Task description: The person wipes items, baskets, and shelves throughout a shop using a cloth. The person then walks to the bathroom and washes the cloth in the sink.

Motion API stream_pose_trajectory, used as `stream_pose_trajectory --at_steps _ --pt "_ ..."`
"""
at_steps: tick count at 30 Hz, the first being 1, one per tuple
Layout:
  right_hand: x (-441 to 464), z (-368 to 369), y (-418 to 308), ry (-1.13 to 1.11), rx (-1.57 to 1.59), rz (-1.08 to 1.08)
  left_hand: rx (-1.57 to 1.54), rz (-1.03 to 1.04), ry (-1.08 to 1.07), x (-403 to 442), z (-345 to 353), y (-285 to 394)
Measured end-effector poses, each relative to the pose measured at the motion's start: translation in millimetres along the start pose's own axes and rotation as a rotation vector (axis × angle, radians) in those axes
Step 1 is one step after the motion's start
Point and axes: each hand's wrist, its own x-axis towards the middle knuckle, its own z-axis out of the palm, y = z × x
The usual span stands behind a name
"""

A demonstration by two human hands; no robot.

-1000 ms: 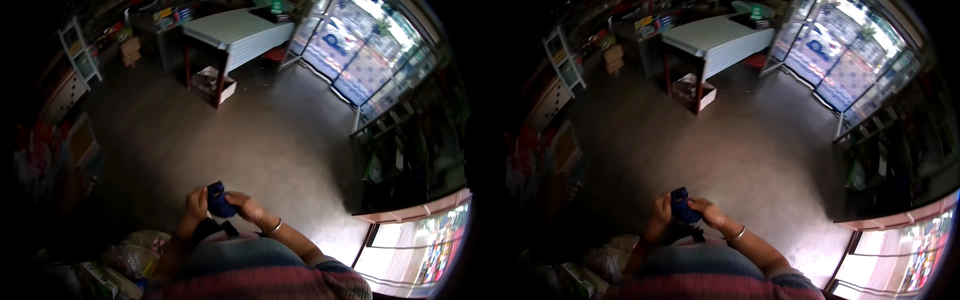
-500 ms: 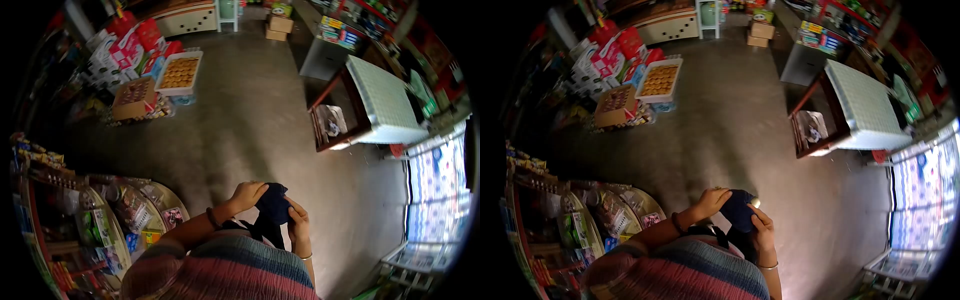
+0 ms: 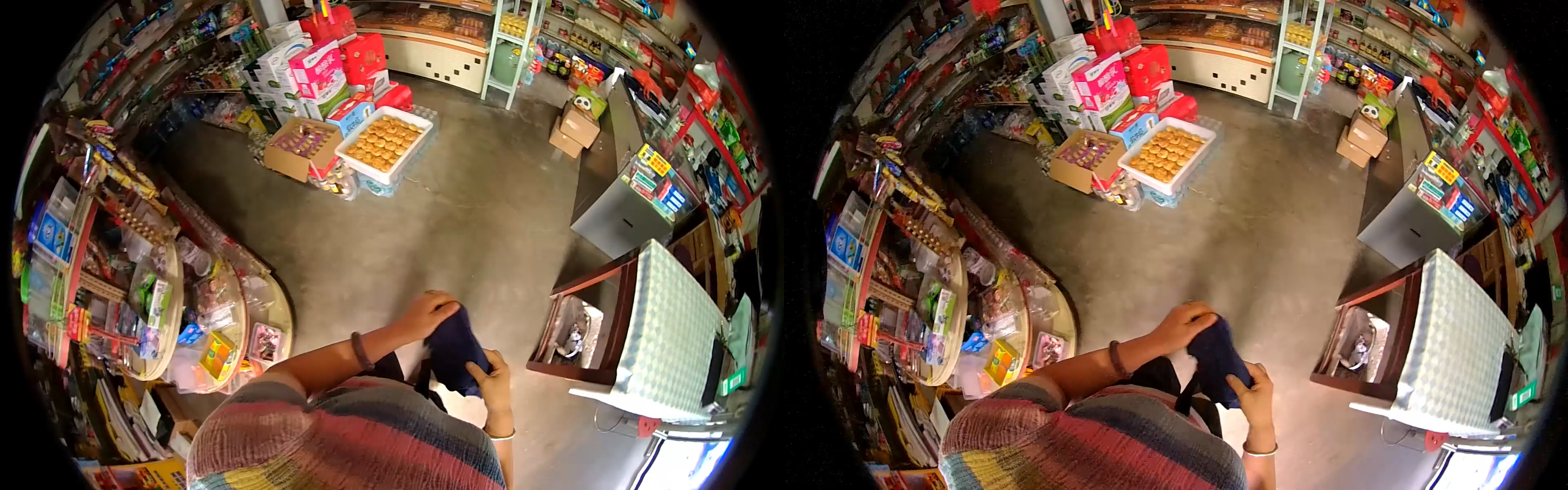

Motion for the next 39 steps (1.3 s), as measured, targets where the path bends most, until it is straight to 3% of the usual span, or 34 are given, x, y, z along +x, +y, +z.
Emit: stream_pose_trajectory --at_steps 2,5,6,8,11,14,17,21,24,25,28,30,34,36,39 --pt "28.8 -12.3 -0.1 -0.012 -0.184 -0.142 -0.074 -0.194 0.083 11.7 3.8 -15.9" --pt "72.7 -20.6 -11.5 -0.116 -0.114 -0.043 -0.17 -0.341 0.169 37.4 -3.5 -63.8" --pt "90.8 -22.2 -4.1 -0.147 -0.082 -0.073 -0.33 -0.311 0.279 49.8 -6.6 -66.6" --pt "128.5 -30.5 -17.9 -0.276 -0.187 -0.047 -0.231 -0.315 0.357 77.1 -22.6 -89.5" --pt "191.8 -43.2 -40.5 -0.306 -0.287 -0.06 -0.407 -0.33 0.356 134.6 -43.6 -116.9" --pt "253.3 -58.4 -51.1 -0.231 -0.373 -0.065 -0.311 -0.266 0.291 198.3 -55.4 -120.0" --pt "312.9 -81.4 -67.0 -0.148 -0.415 -0.128 -0.262 -0.194 0.182 262.6 -62.9 -116.8" --pt "374.7 -116.0 -82.9 -0.116 -0.044 0.103 -0.173 -0.225 -0.097 347.8 -78.6 -116.7" --pt "415.2 -152.7 -69.2 0.052 0.069 -0.014 -0.133 -0.243 -0.36 404.9 -79.5 -115.8" --pt "423.9 -163.1 -72.5 0.136 0.309 0.061 -0.145 -0.264 -0.439 422.2 -76.0 -116.2" --pt "466.9 -207.4 -61.5 0.254 0.606 0.085 -0.076 -0.317 -0.677 480.3 -59.6 -122.8" --pt "501.5 -237.0 -47.7 0.248 0.651 0.116 0.102 -0.364 -0.804 525.2 -40.4 -126.1" --pt "576.5 -299.0 -61.5 0.258 0.651 0.244 -0.251 -0.511 -0.59 607.6 -9.3 -116.1" --pt "616.8 -320.4 -78.2 0.305 0.723 0.218 -0.54 -0.524 -0.418 645.8 5.4 -105.3" --pt "676.5 -350.7 -64.9 0.292 0.73 0.173 -0.669 -0.506 -0.275 705.6 16.8 -89.7"
